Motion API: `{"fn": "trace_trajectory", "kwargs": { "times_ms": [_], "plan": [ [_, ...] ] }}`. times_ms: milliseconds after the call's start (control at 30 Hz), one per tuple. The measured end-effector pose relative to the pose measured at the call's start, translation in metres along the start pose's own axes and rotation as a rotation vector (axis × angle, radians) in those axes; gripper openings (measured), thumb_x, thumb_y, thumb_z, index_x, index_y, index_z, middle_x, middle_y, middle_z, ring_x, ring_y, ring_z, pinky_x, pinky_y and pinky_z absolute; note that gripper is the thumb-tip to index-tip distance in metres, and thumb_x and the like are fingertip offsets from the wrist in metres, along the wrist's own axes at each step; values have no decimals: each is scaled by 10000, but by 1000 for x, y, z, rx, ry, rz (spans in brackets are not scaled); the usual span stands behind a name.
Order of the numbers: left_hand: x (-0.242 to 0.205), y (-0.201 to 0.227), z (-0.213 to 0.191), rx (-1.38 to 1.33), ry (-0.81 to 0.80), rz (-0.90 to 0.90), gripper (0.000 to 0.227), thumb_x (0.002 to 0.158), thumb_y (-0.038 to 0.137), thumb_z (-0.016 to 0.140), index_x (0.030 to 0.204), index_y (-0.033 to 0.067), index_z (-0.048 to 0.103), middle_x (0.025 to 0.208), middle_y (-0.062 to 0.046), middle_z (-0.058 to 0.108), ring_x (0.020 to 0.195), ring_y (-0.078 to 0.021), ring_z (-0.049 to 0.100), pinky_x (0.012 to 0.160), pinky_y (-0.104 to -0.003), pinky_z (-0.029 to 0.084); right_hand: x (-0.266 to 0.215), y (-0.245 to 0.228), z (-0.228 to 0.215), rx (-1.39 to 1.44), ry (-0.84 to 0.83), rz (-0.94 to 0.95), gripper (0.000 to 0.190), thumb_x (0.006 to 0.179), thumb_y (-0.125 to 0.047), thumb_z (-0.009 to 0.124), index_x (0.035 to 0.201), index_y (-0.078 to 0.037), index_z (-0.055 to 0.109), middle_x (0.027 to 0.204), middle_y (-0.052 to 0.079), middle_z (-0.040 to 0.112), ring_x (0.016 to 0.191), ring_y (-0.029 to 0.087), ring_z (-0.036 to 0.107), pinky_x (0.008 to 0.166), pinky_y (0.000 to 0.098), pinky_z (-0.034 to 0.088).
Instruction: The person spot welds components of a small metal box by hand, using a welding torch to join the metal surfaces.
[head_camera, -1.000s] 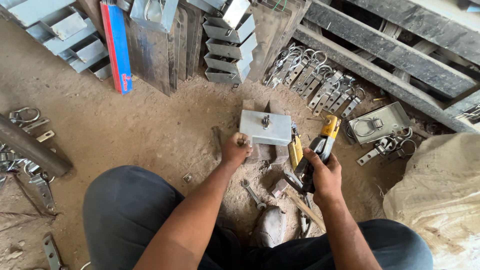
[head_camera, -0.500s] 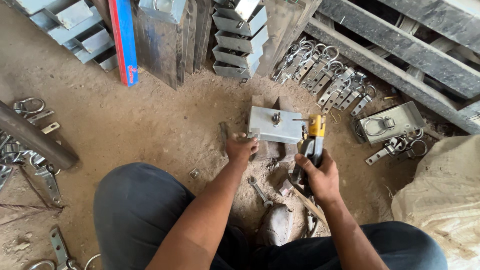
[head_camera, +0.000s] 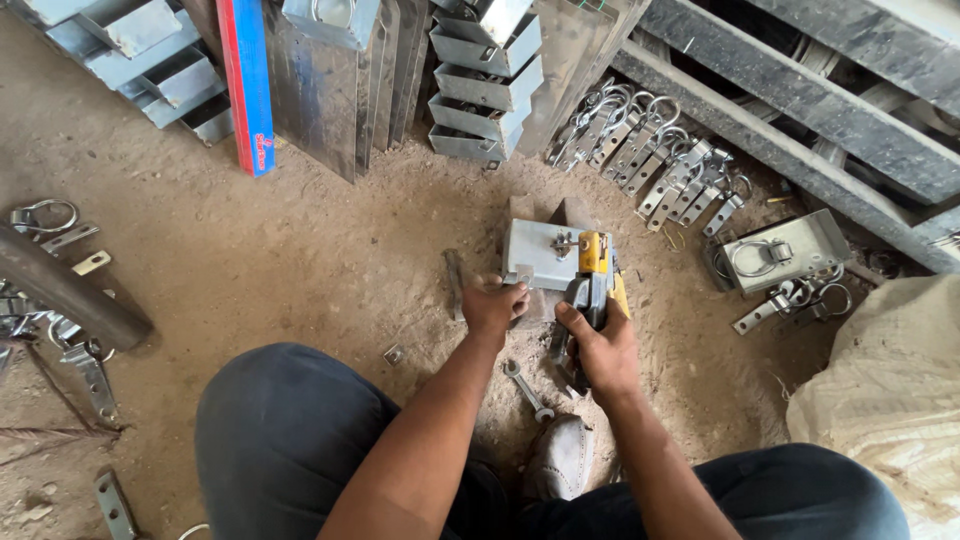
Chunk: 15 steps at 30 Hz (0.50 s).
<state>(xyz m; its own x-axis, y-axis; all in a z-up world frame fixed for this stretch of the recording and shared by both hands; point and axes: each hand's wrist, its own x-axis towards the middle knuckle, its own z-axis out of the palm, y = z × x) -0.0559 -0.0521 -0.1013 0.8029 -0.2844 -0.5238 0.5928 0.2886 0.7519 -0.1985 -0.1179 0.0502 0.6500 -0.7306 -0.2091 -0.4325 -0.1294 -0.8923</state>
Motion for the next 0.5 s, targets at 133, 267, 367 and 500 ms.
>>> {"fn": "trace_trajectory", "kwargs": {
  "times_ms": [133, 267, 367, 500],
  "plan": [
    [4, -4, -1, -15, -16, 21, 373, 834, -73, 771, 1085, -19, 500, 864, -188, 709, 641, -216, 717, 510, -306, 575, 1, 2, 12, -41, 7, 24, 497, 795, -442, 796, 1024, -20, 671, 697, 66, 665, 527, 141, 591, 497, 329, 504],
    [0, -3, 2, -2, -14, 49, 350, 836, -85, 754, 1066, -23, 497, 834, -176, 706, 623, -215, 714, 493, -313, 574, 6, 8, 19, -194, 3, 52, 553, 796, -500, 803, 984, 1, 662, 653, 91, 665, 539, 158, 643, 507, 339, 542],
    [-6, 3, 5, 16, -15, 58, 307, 830, -75, 754, 1011, -19, 513, 792, -183, 709, 594, -215, 707, 461, -317, 557, 7, 17, 23, -265, 33, 19, 585, 791, -548, 779, 971, -3, 665, 626, 77, 680, 524, 167, 683, 508, 332, 564],
    [-15, 15, 8, 141, 34, 38, 232, 848, -22, 760, 952, 5, 555, 782, -161, 716, 584, -208, 722, 476, -300, 597, 16, 22, 26, -326, -28, 71, 667, 794, -622, 742, 995, 5, 636, 614, 105, 665, 484, 208, 680, 468, 356, 586]
  ]
}}
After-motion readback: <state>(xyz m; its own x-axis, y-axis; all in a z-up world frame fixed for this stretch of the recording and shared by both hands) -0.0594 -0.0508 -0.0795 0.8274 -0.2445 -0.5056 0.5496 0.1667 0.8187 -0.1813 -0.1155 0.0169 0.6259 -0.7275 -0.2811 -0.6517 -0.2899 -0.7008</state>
